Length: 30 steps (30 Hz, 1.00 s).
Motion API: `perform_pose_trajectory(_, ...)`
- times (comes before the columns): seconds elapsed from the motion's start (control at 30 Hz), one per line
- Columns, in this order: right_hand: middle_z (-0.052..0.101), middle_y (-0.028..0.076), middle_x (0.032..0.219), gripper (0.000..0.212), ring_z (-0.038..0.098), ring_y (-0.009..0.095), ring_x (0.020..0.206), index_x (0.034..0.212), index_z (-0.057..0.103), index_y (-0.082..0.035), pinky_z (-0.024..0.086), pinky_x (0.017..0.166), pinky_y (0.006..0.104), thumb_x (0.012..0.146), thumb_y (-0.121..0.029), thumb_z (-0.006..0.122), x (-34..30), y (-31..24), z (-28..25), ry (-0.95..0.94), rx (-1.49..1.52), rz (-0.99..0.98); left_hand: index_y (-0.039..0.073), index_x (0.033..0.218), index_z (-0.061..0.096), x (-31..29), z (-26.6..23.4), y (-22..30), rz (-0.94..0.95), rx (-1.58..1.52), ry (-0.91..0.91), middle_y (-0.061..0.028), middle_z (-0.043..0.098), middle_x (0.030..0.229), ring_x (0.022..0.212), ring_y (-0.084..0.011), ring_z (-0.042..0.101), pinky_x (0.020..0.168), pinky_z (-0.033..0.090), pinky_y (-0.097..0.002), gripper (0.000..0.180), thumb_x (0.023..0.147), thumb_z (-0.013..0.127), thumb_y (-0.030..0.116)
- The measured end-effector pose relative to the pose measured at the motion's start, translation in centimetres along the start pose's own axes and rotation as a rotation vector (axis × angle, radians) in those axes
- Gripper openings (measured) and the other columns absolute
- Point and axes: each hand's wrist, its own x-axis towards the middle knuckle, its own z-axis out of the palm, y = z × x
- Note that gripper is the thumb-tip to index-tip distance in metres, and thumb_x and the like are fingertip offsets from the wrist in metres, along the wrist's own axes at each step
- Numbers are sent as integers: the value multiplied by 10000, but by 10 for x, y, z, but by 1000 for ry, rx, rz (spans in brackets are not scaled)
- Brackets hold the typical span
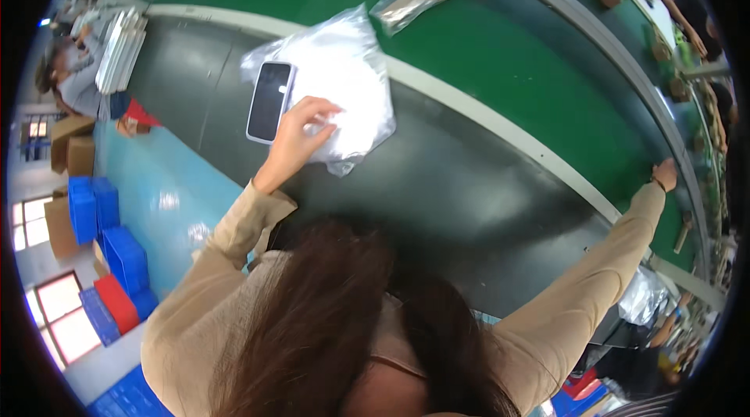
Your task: Picking up cylindrical components from a conveyor belt and placing them into individual plastic bags.
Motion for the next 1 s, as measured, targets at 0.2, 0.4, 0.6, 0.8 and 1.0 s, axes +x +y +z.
perform_pose_trajectory(0.2, 670, 168, 985, 580, 679, 313, 889, 1120, 485, -34, 568, 713, 433, 711, -314, 785, -40, -33, -49, 39, 36, -182, 18, 1044, 656, 0, 4, 5, 17, 44, 57, -76, 616, 1041, 908, -170, 627, 756, 520, -265, 236, 825, 602, -50)
perform_pose_trajectory(0.4, 657, 247, 999, 530, 668, 356, 892, 1223, 441, -23, 558, 764, 418, 804, -252, 671, -144, -100, -266, 227, 356, -63, 4, 1040, 657, -13, -5, -6, 173, 156, 63, -105, 644, 1069, 915, -212, 642, 774, 521, -289, 213, 843, 587, -39)
perform_pose_trajectory(0.6, 591, 222, 1168, 579, 648, 315, 997, 1342, 425, -9, 546, 869, 419, 878, -304, 608, -257, -145, -398, 277, 1459, -13, 36, 1127, 618, -9, -4, -8, 256, 200, 33, -71, 624, 1128, 938, -255, 614, 816, 500, -351, 336, 795, 670, 61)
perform_pose_trajectory(0.8, 496, 194, 1301, 634, 562, 338, 1151, 1357, 397, 13, 551, 896, 451, 865, -306, 638, -427, -260, -492, 144, 2284, -85, 15, 1132, 609, -9, -13, 0, 246, 31, -34, -102, 610, 1147, 902, -251, 627, 739, 537, -324, 385, 755, 684, -5)
perform_pose_trajectory(1.0, 474, 176, 1321, 723, 531, 283, 1173, 1378, 354, 33, 483, 961, 371, 764, -119, 703, -522, -366, -537, 291, 2261, -14, -6, 1169, 597, -13, -23, 21, 236, -156, -138, -111, 597, 1190, 867, -232, 645, 689, 566, -285, 465, 718, 693, -61)
